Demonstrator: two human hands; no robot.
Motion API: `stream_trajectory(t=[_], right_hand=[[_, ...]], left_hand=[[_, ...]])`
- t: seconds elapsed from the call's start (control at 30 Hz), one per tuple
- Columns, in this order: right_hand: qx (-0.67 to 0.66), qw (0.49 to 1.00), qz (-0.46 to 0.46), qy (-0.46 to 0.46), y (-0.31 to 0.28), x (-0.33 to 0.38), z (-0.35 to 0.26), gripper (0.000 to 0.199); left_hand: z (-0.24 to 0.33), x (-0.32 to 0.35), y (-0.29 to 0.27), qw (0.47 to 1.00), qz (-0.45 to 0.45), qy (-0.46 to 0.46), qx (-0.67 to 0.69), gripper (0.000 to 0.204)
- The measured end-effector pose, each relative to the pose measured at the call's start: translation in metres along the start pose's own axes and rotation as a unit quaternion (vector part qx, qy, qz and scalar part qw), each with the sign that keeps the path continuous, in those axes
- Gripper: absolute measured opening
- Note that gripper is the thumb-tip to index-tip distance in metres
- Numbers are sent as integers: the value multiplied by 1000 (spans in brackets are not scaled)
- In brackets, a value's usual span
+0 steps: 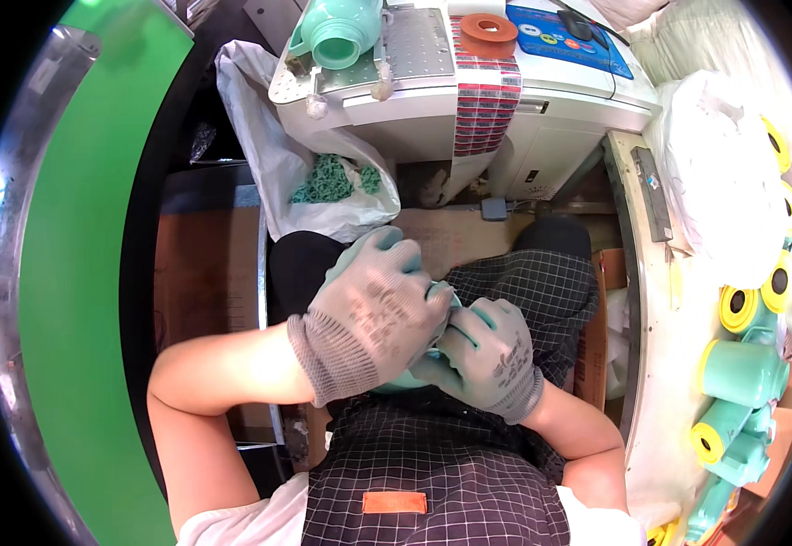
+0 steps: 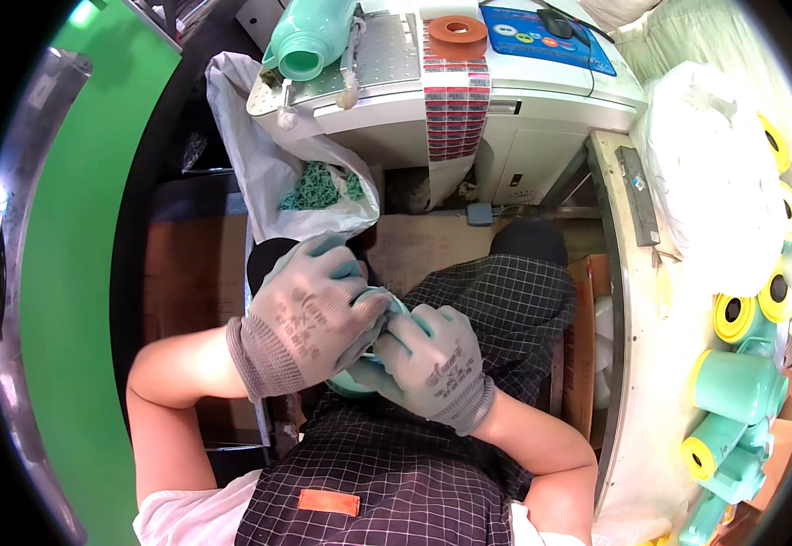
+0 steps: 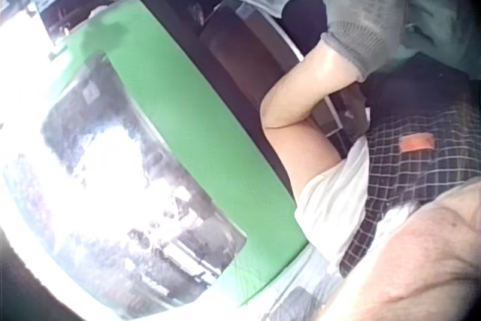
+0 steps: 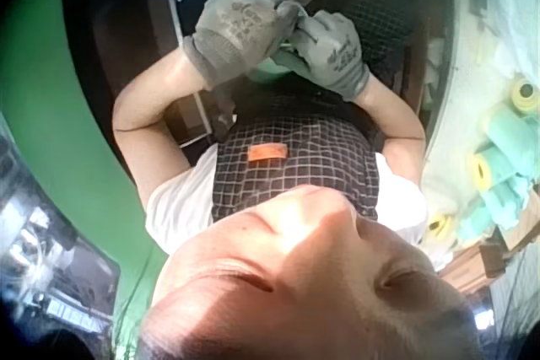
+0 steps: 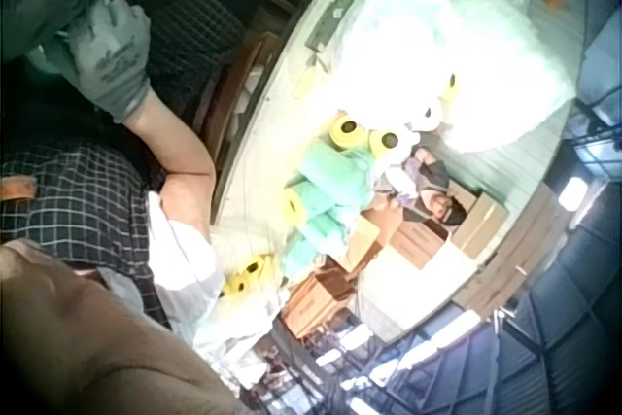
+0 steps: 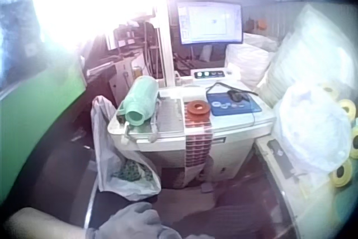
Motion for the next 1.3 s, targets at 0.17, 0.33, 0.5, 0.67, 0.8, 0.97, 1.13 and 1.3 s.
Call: stream_trajectory(t=[0.17, 0.33, 0.5, 0.67, 0.8, 0.97, 1.13, 1.3], right_hand=[[33, 999, 19, 16, 4, 6, -5, 33], [-13, 999, 31, 5, 4, 15, 1, 33], [-21, 998, 49, 21, 3, 19, 8, 36], [-69, 994, 78, 14, -3, 50, 19, 46], [-173, 960, 116, 188, -17, 123, 55, 72], [-494, 774, -89, 387, 22, 186, 68, 105], [-579, 656, 91, 476, 7, 228, 88, 75], [-413, 791, 238, 383, -44, 259, 101, 86]], left_hand=[[5, -25, -10, 990, -50, 65, -116, 25], [2, -40, 15, 974, -182, 131, -8, 18], [0, -47, 13, 981, -168, 92, -23, 26], [-28, -47, 25, 876, -44, 121, 464, 33], [-30, -24, 123, 802, -35, 26, 596, 60], [12, -55, 83, 913, -5, 122, 389, 60], [-2, -119, 44, 922, -47, 168, 347, 42], [-149, -194, -16, 900, 327, -40, 284, 42]])
Point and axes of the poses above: each hand's wrist, its own x-axis away from the middle knuckle, its own y-axis out of the palm, z = x × y, the point moved 9 cm from there along -x, towards the middle knuckle, and after that the axes turned 15 degrees about -z, right-handed, at the moved point
